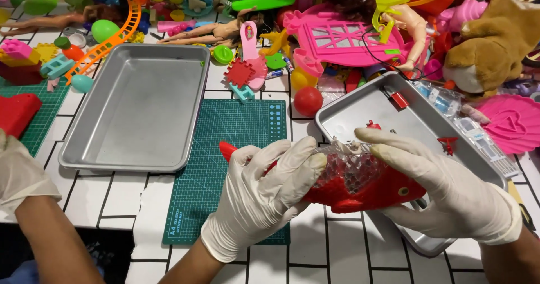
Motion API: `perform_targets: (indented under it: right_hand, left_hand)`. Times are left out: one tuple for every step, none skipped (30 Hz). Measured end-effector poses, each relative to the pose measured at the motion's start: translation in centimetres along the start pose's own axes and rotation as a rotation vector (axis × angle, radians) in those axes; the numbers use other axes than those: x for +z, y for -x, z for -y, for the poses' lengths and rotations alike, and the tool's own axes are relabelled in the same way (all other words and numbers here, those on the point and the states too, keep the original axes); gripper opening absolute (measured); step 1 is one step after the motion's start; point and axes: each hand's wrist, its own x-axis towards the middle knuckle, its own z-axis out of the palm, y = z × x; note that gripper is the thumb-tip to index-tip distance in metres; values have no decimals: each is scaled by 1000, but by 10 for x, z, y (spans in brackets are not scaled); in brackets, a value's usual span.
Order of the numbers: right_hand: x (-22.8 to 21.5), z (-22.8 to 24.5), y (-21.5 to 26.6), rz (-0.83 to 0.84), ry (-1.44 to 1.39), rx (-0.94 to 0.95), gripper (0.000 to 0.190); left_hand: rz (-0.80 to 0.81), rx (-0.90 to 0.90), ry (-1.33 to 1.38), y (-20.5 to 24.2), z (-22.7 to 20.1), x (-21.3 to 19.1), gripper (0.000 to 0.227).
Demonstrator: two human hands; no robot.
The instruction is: The person disassembles a green plastic toy case using pliers and a screwdriver, then removes a red plastic fish toy from a pile of toys. They open the fish toy, insert batteries into the compartment, and reassemble the toy.
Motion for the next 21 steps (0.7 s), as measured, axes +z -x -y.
perform_targets:
  right_hand:
    - [2, 0, -2, 33, -9, 45, 92]
    - [4, -1, -3, 34, -11, 46, 92]
    - [6, -2, -4, 28, -28, 3, 89]
    - [7, -4, -5, 23, -45, -40, 86]
    - [9, -6, -3, 23, -47, -41, 86]
    - [10, -7, -1, 41, -56, -18, 87]
    - [12, -9, 2, 60, -65, 5, 88]
    - [11, -8, 2, 62, -66, 5, 88]
    - [11, -7, 2, 45, -44, -9, 86]
    - [11, -6, 2, 29, -24, -21, 85]
    - [10, -8, 6, 34, -28, -19, 85]
    - [10, -10, 11, 48, 0, -29, 83]
    - [9, -12, 15, 62, 28, -39, 82]
    - [10, -12, 16, 64, 26, -40, 82]
    - [11, -12, 16, 97, 24, -72, 83]
    - [12, -12, 18, 128, 22, -104, 84]
    - [13, -11, 18, 129, 23, -107, 84]
    - [13, -10, 18, 119, 39, -102, 85]
    - [14, -8, 18, 109, 55, -97, 87]
    - [13, -8, 19, 108, 54, -97, 87]
    - [12, -7, 19, 97, 28, -111, 85]
  left_hand:
    - [-6, 7, -21, 1, 0, 1, 57]
    - [-4, 6, -21, -1, -1, 1, 57]
    - [24, 5, -12, -3, -2, 0, 60]
    - [50, 4, -5, -5, -3, 0, 63]
    - [52, 3, -6, -8, -2, -5, 63]
    - [137, 19, 79, -11, -1, -10, 80]
    - [222, 34, 165, -14, 0, -15, 99]
    - [222, 31, 166, -19, 1, -20, 99]
    - [181, -7, 347, -24, 3, -25, 84]
    - [140, -47, 529, -28, 3, -31, 74]
    - [142, -53, 532, -33, 6, -28, 74]
    - [103, -43, 578, -38, 9, -25, 66]
    - [64, -33, 623, -43, 11, -23, 58]
    - [63, -36, 623, -50, 11, -21, 58]
    - [124, -31, 597, -57, 10, -19, 54]
    - [184, -24, 569, -63, 9, -17, 51]
    - [182, -25, 568, -64, 9, -13, 51]
    - [132, 10, 545, -65, 10, -8, 36]
    - [83, 46, 522, -66, 11, -3, 24]
    - [83, 46, 522, -67, 13, -5, 24]
    - [154, -11, 688, -67, 16, -7, 25]
